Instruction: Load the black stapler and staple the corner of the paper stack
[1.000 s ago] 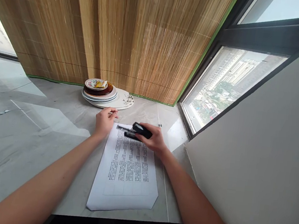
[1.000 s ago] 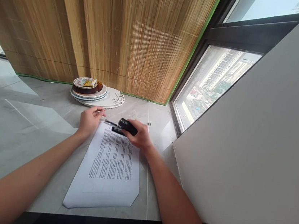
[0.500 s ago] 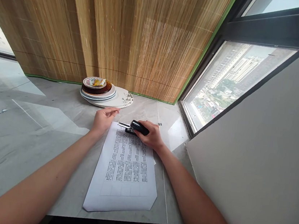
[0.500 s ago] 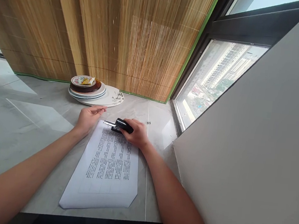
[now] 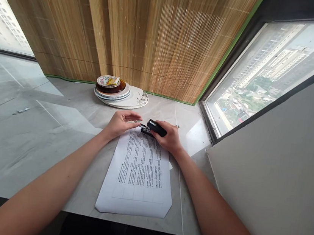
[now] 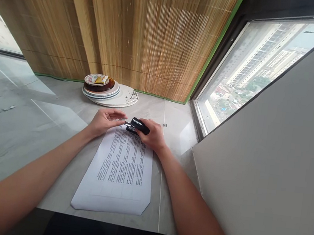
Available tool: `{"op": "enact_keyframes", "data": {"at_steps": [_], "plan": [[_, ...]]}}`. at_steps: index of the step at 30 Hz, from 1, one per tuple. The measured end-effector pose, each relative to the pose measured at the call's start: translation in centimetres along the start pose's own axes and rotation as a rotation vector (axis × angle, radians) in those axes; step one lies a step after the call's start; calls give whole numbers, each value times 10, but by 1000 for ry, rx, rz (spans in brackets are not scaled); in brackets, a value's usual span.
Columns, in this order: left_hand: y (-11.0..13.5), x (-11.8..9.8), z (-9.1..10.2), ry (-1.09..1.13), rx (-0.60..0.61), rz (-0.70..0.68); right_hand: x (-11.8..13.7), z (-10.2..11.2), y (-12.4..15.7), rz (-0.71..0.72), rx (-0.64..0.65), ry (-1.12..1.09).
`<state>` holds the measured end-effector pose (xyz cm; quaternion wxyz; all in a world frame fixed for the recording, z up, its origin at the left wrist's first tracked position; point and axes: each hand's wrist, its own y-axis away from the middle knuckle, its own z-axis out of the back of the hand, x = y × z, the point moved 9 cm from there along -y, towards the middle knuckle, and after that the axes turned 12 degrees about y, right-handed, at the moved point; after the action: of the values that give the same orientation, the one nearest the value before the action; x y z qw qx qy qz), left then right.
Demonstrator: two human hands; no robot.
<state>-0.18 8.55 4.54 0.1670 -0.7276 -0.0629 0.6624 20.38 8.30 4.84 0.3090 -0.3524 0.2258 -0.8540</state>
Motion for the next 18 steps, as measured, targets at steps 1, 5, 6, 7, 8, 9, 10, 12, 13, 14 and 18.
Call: {"op": "enact_keyframes", "data": {"at_steps": [1,5,6,7,8,9,10,12,13,14,18], "plan": [[1,1,-3,-33,31,5,1,-1,0,10,16,10],[3,6,-12,-136,140,56,6,-6,0,53,66,29],[4,7,-13,-146,169,76,7,-6,0,65,73,22],[4,9,-15,-150,193,92,8,-6,0,74,79,14],[4,10,-15,-152,210,102,9,-7,0,78,85,8],[5,10,-16,-154,221,107,9,-7,0,77,91,5],[4,10,-15,-156,226,107,9,-7,0,75,94,5],[4,11,-13,-179,231,101,9,-6,0,73,93,5],[4,12,-13,-202,239,98,9,-6,0,77,93,2],[4,12,-12,-228,250,94,10,-6,0,82,91,-2],[5,11,-14,-274,313,47,11,-5,0,88,86,-16]]}}
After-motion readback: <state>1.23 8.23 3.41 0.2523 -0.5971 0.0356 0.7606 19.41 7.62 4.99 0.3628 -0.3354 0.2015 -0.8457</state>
